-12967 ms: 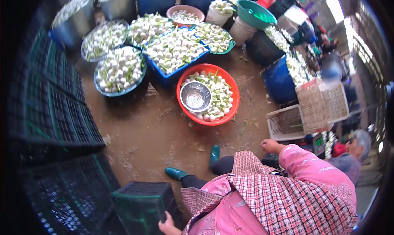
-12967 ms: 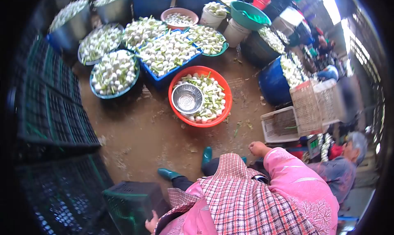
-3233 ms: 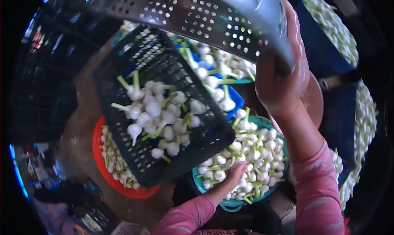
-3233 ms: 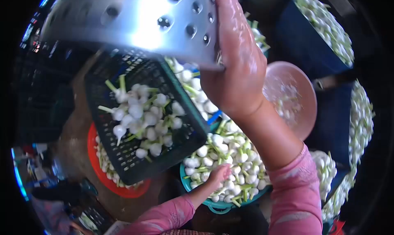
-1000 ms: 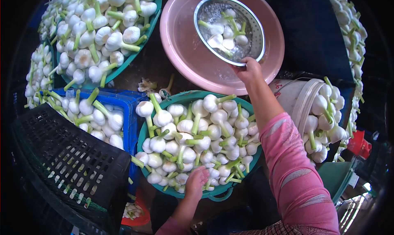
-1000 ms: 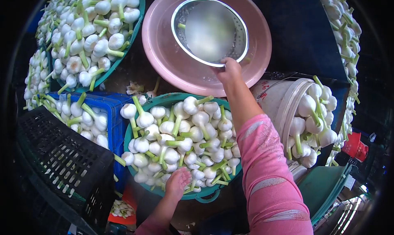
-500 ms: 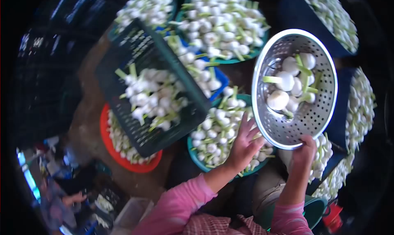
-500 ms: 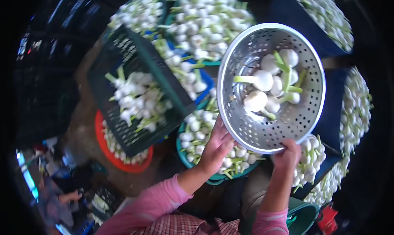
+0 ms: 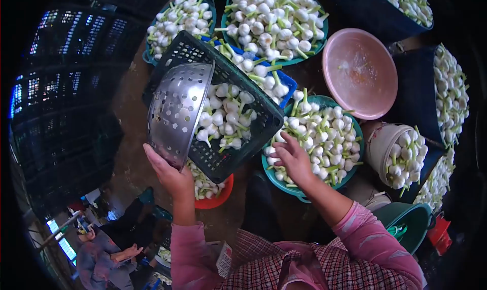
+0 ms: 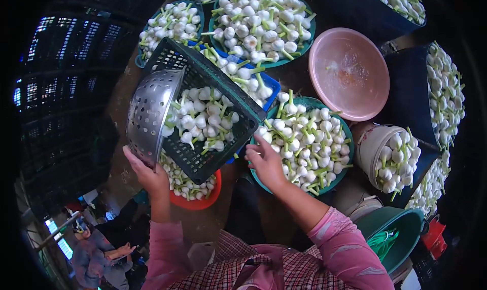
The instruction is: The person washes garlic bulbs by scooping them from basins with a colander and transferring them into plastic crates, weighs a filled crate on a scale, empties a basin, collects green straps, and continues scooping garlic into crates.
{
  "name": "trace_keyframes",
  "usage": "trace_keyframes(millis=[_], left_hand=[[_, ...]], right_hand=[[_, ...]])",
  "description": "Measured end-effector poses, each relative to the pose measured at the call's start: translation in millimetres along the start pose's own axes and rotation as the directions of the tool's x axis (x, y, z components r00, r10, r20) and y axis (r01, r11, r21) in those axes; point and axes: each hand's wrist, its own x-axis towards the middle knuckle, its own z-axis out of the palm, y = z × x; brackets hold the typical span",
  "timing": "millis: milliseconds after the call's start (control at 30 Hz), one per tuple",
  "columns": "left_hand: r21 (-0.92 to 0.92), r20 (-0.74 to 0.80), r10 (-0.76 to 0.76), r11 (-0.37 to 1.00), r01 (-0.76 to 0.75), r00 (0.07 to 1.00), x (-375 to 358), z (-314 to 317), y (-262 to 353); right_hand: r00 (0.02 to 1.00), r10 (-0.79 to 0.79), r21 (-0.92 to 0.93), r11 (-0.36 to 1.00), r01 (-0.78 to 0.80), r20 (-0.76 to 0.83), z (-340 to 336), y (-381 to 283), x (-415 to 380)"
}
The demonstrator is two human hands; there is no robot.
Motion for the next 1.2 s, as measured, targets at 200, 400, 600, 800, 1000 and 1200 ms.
trace_keyframes(millis=[200, 400, 600, 800, 1000, 1200], left_hand=[[0.469, -0.315, 0.464, 0.835, -0.289, 0.828, 6, 13, 25], [-0.766, 0.346, -0.457, 0.367, 0.528, 0.819, -38, 37, 98], [-0.174, 0.964, 0.215, 0.075, 0.982, 0.154, -115, 187, 213], [0.161, 0.978, 0.074, 0.319, 0.934, -0.194, -270, 251, 155], [0.317, 0.948, -0.152, 0.418, 0.852, -0.278, -358, 300, 79], [0.237, 0.971, -0.055, 0.306, 0.922, -0.231, -358, 332, 95]], right_hand=[[0.883, -0.239, -0.09, 0.971, 0.221, -0.403, -142, -8, -19], [0.914, -0.4, 0.3, 0.882, 0.362, 0.073, -147, -64, -35], [0.917, 0.054, 0.439, 0.888, 0.137, -0.396, -247, -42, -31], [0.118, -0.303, -0.271, 0.935, 0.231, -0.946, -405, -50, 108], [0.149, -0.75, -0.708, 0.512, -0.486, -0.645, -500, -51, 241], [0.179, -0.196, -0.152, 0.961, 0.232, -0.964, -529, -4, 321]])
